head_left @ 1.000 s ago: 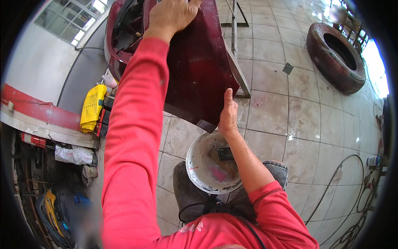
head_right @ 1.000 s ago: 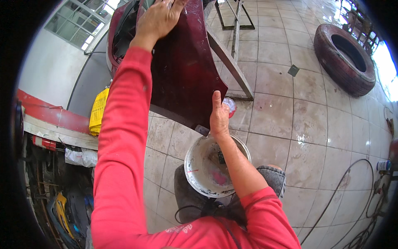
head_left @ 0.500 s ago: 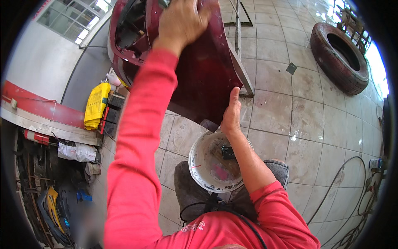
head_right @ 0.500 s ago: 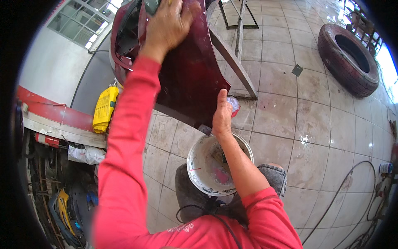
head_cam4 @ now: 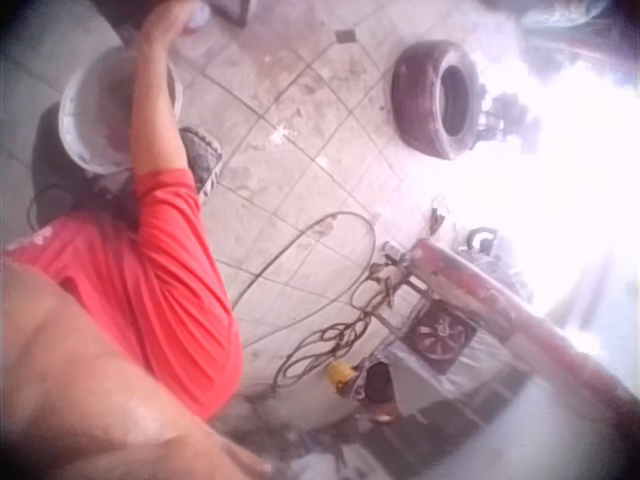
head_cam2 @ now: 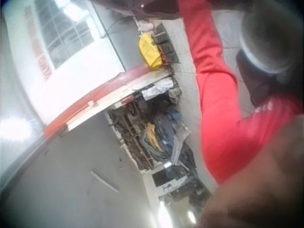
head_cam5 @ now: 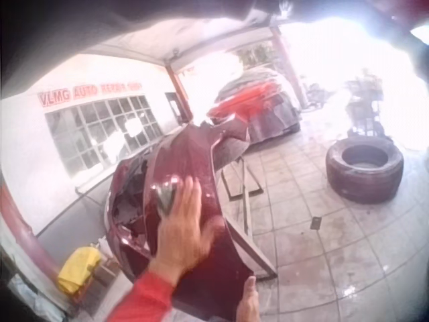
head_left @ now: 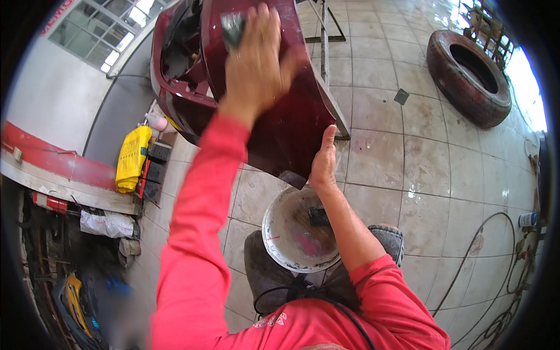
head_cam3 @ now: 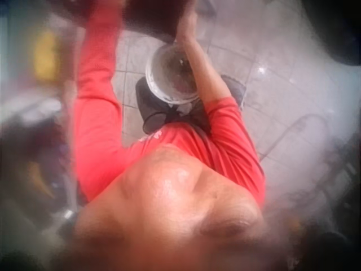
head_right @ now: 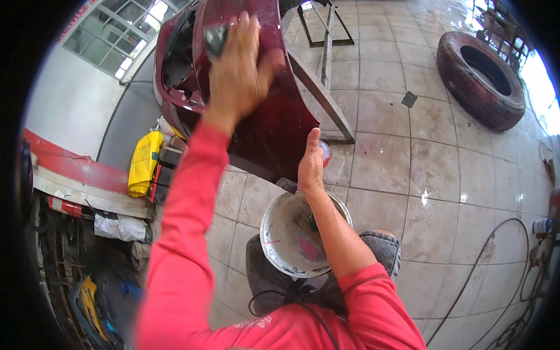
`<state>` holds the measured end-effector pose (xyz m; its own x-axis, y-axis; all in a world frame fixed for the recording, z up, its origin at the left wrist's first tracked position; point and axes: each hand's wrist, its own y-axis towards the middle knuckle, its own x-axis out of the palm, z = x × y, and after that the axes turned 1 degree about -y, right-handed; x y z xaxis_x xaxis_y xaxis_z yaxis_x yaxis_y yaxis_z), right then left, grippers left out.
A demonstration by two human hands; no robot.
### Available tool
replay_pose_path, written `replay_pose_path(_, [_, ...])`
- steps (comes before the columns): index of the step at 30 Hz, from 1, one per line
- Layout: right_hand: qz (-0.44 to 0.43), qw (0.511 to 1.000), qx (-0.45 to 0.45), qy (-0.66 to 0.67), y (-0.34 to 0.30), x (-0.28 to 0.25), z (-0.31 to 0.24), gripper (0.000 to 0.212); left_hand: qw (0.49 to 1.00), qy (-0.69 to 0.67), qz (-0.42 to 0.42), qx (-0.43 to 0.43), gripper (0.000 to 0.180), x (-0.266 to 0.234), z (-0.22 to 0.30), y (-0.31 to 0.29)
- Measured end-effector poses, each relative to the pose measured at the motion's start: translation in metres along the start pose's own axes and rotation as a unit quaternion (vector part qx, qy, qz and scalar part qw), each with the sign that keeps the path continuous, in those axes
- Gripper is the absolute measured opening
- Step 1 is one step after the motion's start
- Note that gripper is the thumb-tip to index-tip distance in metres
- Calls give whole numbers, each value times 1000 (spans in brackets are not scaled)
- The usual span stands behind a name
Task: The person sands a maroon car bumper with a sanding block, repeatedly dipping it into a bucket of water. They wipe the surface with a cloth, rotate the bumper to access different areas, and continue sanding and wiping throughout the clip.
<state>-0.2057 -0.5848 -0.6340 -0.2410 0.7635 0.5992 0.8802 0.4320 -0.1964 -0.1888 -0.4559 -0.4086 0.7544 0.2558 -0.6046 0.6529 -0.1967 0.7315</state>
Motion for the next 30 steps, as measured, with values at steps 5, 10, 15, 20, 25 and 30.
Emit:
replay_pose_path(5, [-102, 993, 3, 62, -16, 9, -9, 94, 976, 10, -163, 144, 94, -40, 30, -100])
replay_pose_path(10, [-61, 997, 16, 48, -12, 10, 6, 101, 995, -80, -55, -18, 77, -27, -38, 23])
replay_pose_path(15, [-102, 985, 65, 122, -22, 8, -31, 102, 1000, -19, -10, -13, 83, -15, 47, -81])
replay_pose_path(20, [-162, 973, 41, 161, -31, 19, -39, 101, 988, 23, -102, 115, 82, -35, 28, -127])
replay_pose_path(25, [-38, 992, 65, 101, -37, 25, -25, 104, 999, 7, -6, -30, 82, -34, -52, -26])
replay_pose_path(30, [-137, 980, 47, 136, -33, 18, -42, 110, 998, -9, -67, 0, 98, -22, 54, -173])
